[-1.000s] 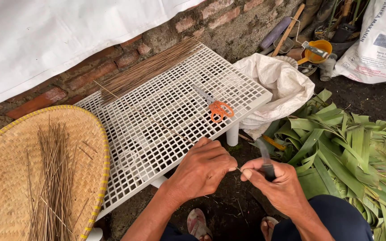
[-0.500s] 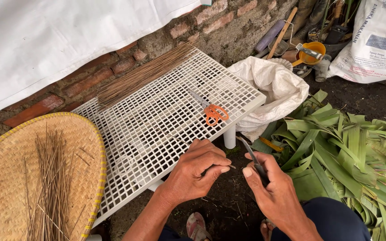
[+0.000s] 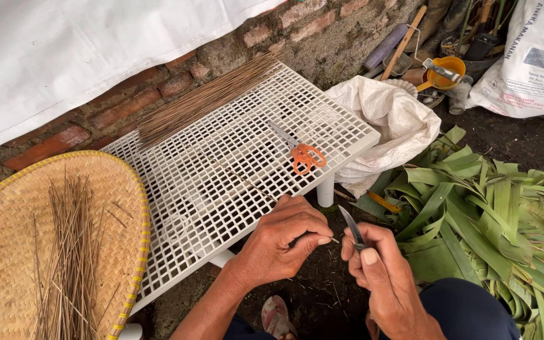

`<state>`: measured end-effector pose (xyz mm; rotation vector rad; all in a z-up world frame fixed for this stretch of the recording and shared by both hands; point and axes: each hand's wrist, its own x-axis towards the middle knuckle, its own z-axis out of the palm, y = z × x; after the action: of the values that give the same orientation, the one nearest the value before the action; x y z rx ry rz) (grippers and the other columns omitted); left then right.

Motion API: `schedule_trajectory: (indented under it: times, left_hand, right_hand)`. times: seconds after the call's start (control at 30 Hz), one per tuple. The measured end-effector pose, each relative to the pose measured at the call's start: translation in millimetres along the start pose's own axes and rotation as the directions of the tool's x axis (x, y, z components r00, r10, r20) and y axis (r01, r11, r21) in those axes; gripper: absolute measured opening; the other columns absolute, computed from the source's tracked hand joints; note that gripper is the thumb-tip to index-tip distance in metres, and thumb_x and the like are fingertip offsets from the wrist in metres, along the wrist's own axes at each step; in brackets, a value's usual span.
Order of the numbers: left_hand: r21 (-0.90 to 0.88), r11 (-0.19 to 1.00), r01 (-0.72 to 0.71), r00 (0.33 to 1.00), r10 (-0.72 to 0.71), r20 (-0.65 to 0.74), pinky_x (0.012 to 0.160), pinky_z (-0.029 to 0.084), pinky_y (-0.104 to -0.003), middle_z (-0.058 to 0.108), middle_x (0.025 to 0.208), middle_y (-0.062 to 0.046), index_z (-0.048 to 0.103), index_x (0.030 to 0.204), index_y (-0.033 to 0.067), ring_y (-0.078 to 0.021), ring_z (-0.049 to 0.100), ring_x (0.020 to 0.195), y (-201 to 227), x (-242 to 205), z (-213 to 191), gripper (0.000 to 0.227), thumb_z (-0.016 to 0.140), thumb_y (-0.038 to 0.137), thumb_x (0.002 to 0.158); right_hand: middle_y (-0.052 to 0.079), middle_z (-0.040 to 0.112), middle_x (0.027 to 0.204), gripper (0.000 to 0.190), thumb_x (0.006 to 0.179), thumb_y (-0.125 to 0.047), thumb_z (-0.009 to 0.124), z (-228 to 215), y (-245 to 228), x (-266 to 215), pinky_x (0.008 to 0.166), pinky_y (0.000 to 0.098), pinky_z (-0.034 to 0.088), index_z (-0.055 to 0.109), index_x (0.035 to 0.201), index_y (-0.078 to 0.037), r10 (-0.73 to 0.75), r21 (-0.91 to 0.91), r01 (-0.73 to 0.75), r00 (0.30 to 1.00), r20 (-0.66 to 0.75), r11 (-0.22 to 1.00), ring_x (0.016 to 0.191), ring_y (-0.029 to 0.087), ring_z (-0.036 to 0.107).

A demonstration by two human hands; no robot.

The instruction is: Stripping the leafy part from palm fronds using a knife to collect the midribs for broom making

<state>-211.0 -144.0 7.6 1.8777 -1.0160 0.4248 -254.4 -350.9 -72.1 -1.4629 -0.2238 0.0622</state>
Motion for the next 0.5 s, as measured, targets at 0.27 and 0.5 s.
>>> schedule_trajectory:
  times: [0.27, 0.5]
  left_hand:
    - [-0.06, 0.997, 0.045, 0.999, -0.045, -0.007, 0.087, 0.041, -0.037, 0.068, 0.091, -0.004, 0.066, 0.094, 0.0108, -0.0198, 0.064, 0.083, -1, -4, -1, 0.022, 0.053, 0.022, 0.108]
    - [-0.068, 0.997, 0.044, 0.999, -0.044, -0.003, 0.084, 0.043, -0.035, 0.068, 0.091, -0.001, 0.065, 0.094, 0.0124, -0.019, 0.063, 0.082, -1, -4, 3, 0.022, 0.052, 0.022, 0.109]
  right_hand:
    - [0.008, 0.066, 0.093, 0.039, 0.104, -0.032, 0.041, 6, 15, -9, 0.054, 0.0296, 0.048, 0.053, 0.129, -0.004, -0.146, -0.256, 0.128, 0.988, -0.05, 0.958, 0.068, 0.013, 0.054]
    - [0.009, 0.068, 0.094, 0.037, 0.104, -0.032, 0.042, 10, 23, -10, 0.061, 0.03, 0.052, 0.049, 0.127, -0.005, -0.198, -0.261, 0.177, 0.979, -0.054, 0.949, 0.069, 0.012, 0.053]
